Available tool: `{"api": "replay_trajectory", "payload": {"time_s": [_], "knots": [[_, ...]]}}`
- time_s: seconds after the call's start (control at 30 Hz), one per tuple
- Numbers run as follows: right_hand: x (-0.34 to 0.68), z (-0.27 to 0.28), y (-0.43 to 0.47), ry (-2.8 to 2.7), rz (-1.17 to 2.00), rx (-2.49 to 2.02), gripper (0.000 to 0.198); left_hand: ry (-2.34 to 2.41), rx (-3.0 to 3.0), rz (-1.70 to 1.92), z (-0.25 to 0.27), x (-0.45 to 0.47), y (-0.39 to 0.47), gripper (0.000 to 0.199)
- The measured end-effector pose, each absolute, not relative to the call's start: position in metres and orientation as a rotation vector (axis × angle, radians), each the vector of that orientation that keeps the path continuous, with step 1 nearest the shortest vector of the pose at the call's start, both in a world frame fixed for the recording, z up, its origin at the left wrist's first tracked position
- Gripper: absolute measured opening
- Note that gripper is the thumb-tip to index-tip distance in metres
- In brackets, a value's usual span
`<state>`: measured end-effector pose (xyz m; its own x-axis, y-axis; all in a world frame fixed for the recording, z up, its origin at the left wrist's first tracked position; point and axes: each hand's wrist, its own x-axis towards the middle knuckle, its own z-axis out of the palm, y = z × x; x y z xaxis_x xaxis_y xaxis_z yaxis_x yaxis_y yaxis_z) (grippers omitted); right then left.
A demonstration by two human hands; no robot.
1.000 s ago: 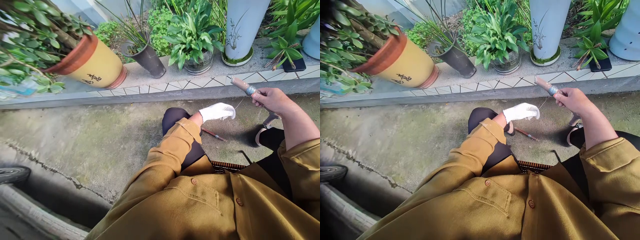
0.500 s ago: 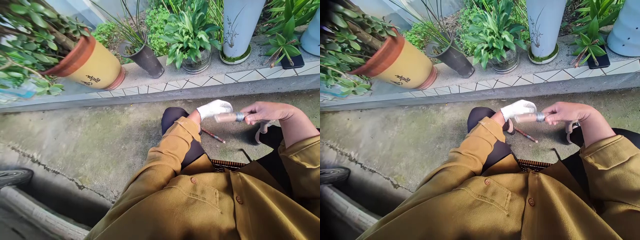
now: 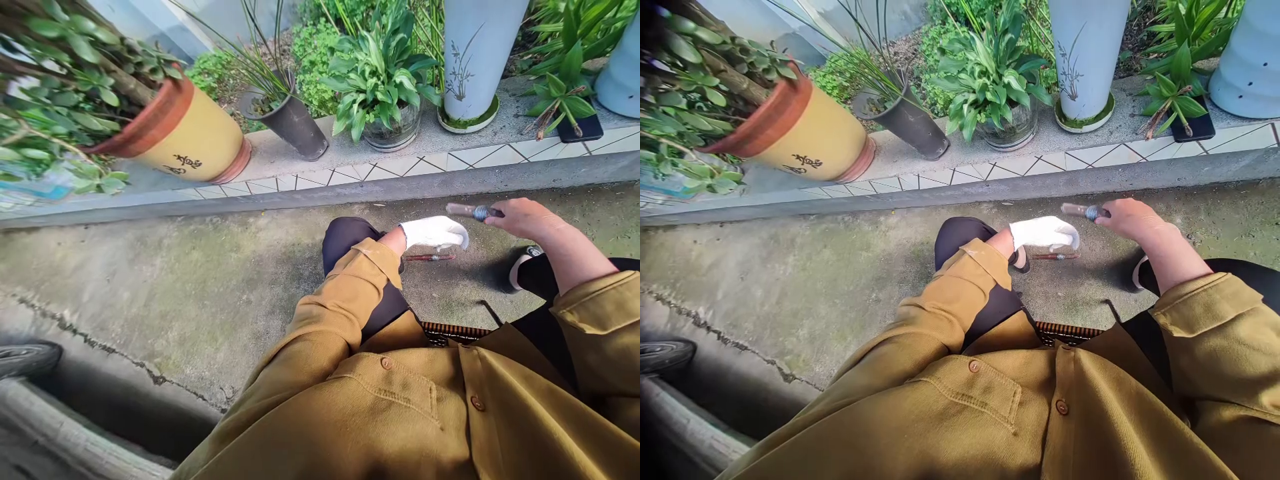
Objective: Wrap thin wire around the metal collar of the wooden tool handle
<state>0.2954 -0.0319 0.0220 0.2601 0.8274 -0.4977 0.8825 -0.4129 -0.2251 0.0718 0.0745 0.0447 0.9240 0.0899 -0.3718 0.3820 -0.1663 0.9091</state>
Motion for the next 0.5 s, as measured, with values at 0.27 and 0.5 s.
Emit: {"api": "replay_trajectory", "payload": {"time_s": [0.27,0.5], "knots": [[0.270,0.053,-0.049,1.666,-2.173,1.496,0.043,0.366,1.709,-0.331,0.043,0.077,0.076,0.008],[0.295,0.076,-0.050,1.821,-2.238,2.387,0.053,0.435,1.512,-0.158,0.041,0.078,0.080,0.020]]}}
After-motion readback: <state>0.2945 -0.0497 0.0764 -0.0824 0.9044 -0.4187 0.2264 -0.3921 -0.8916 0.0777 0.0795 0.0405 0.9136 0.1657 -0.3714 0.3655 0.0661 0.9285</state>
